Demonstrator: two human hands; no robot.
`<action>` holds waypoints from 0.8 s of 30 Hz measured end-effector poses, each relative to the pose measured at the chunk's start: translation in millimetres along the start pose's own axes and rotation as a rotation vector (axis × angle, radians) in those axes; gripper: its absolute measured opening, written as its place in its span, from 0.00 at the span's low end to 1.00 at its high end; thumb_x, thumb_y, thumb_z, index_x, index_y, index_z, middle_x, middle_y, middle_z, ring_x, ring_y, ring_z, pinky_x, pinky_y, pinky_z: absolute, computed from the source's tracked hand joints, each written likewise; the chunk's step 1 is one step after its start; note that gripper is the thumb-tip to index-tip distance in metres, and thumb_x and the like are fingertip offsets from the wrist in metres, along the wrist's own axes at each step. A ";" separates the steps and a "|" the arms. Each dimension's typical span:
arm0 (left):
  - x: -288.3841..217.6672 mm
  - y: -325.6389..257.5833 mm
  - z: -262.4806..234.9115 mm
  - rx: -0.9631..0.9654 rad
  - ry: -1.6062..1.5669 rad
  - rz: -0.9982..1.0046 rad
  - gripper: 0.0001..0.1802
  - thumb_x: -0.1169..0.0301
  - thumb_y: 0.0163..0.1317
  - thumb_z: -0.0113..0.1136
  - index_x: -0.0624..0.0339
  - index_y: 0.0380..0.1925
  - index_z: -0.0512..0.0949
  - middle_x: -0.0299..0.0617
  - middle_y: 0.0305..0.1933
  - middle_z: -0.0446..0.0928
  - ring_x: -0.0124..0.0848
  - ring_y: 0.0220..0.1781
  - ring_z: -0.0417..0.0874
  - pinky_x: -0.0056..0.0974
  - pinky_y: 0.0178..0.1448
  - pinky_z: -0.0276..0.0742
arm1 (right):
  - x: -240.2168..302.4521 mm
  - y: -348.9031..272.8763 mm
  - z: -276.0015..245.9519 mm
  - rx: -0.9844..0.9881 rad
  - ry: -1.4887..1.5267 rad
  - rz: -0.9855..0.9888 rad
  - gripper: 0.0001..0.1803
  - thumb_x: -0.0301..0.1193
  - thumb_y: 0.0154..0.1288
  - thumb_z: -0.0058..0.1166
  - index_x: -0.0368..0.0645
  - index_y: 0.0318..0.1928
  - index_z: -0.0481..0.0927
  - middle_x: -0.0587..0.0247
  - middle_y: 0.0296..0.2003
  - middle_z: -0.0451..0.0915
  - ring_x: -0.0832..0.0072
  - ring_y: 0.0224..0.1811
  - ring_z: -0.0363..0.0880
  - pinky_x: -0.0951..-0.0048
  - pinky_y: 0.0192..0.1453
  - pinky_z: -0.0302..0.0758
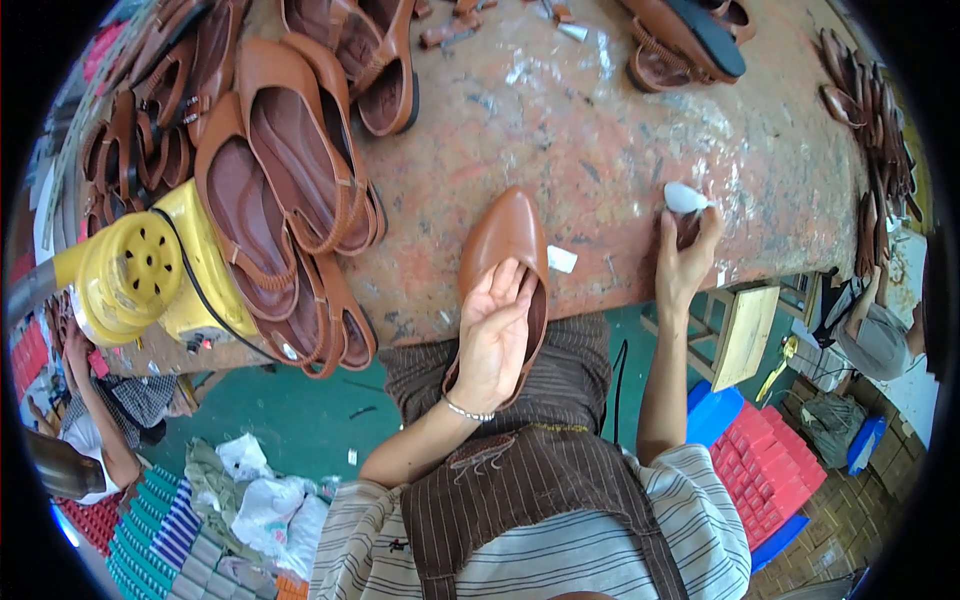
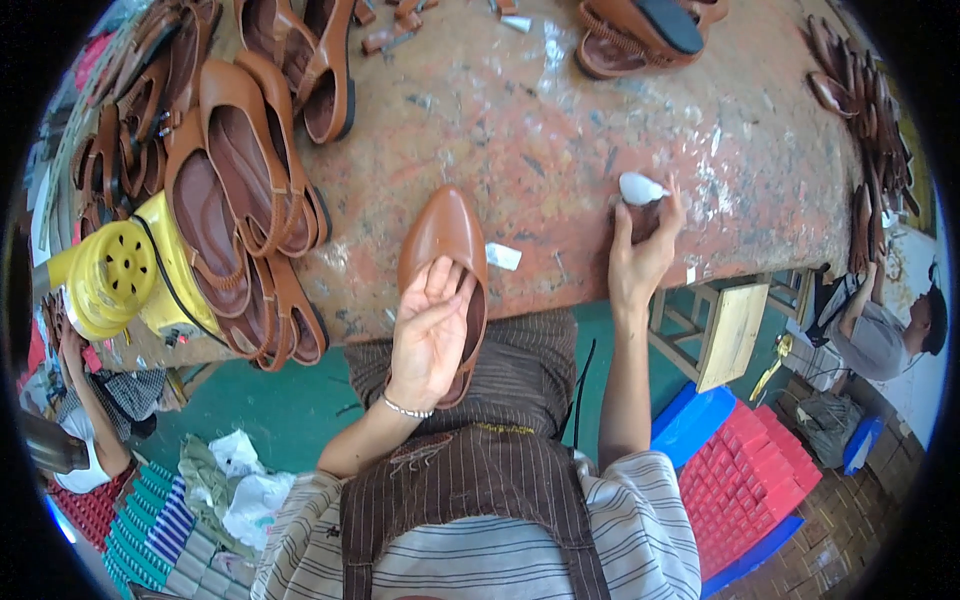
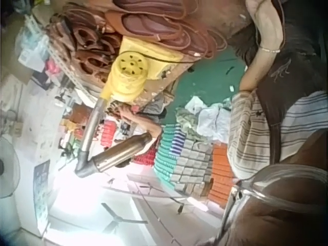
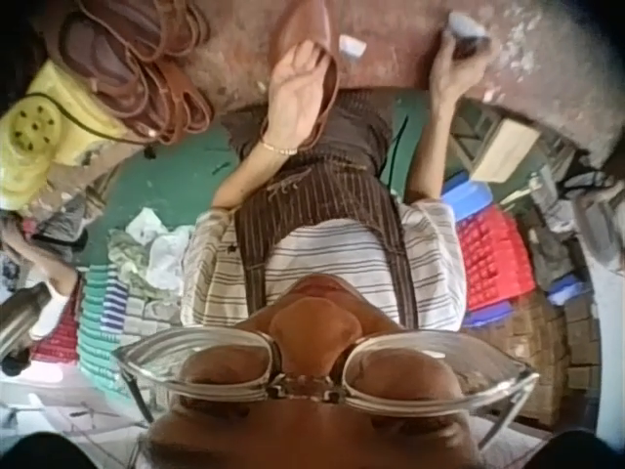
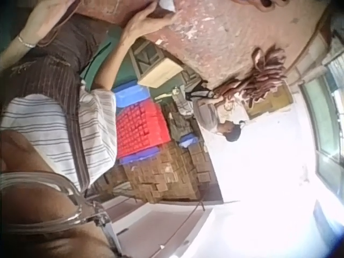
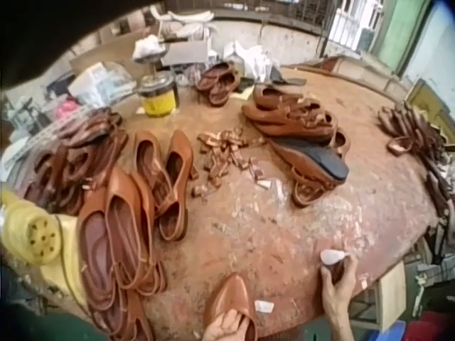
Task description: Applying glue and attaching decorative buckles/ornaments to brown flat shoes.
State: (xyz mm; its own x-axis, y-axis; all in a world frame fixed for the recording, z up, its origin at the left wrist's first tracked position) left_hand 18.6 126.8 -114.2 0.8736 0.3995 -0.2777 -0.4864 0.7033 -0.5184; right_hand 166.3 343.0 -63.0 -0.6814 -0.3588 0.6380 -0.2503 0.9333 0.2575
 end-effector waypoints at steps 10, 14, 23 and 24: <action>0.3 0.4 -1.1 0.008 -0.045 0.009 0.27 0.89 0.54 0.49 0.73 0.57 0.62 0.48 0.61 0.66 0.36 0.68 0.62 0.44 0.76 0.51 | 148.7 71.7 84.4 0.000 0.069 -0.415 0.14 0.28 0.56 0.58 0.38 0.44 0.77 0.54 0.39 0.76 0.58 0.43 0.75 0.61 0.46 0.73; 3.2 -0.9 5.5 -0.018 -0.002 0.004 0.22 0.88 0.54 0.50 0.71 0.51 0.64 0.45 0.56 0.68 0.36 0.65 0.65 0.45 0.75 0.52 | 147.2 135.7 161.1 0.036 -0.273 -0.406 0.19 0.32 0.54 0.59 0.38 0.47 0.77 0.50 0.42 0.72 0.54 0.47 0.72 0.57 0.48 0.74; -4.3 4.1 4.9 -0.068 0.022 -0.046 0.08 0.80 0.63 0.52 0.64 0.42 0.71 0.39 0.48 0.73 0.29 0.55 0.73 0.40 0.68 0.64 | 130.1 78.4 93.3 0.413 0.639 0.011 0.10 0.25 0.60 0.57 0.35 0.42 0.81 0.61 0.28 0.78 0.74 0.29 0.75 0.74 0.35 0.72; -5.6 3.4 1.9 -0.111 0.014 -0.035 0.08 0.80 0.63 0.52 0.64 0.42 0.71 0.39 0.48 0.73 0.29 0.55 0.73 0.40 0.68 0.64 | 123.0 51.6 92.2 0.540 0.855 0.198 0.09 0.27 0.62 0.58 0.35 0.41 0.81 0.65 0.26 0.78 0.80 0.26 0.73 0.79 0.31 0.71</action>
State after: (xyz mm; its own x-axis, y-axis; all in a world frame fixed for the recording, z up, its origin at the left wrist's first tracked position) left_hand 12.0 128.0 -112.8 0.8908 0.3667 -0.2685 -0.4516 0.6474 -0.6140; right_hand 6.2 348.5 -38.2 -0.0801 0.1080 0.9909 -0.6067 0.7835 -0.1344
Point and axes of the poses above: each hand's wrist, its own y-axis towards the middle knuckle, its own z-axis out of the palm, x = y × z, the point moved 9 cm from there along y, towards the middle knuckle
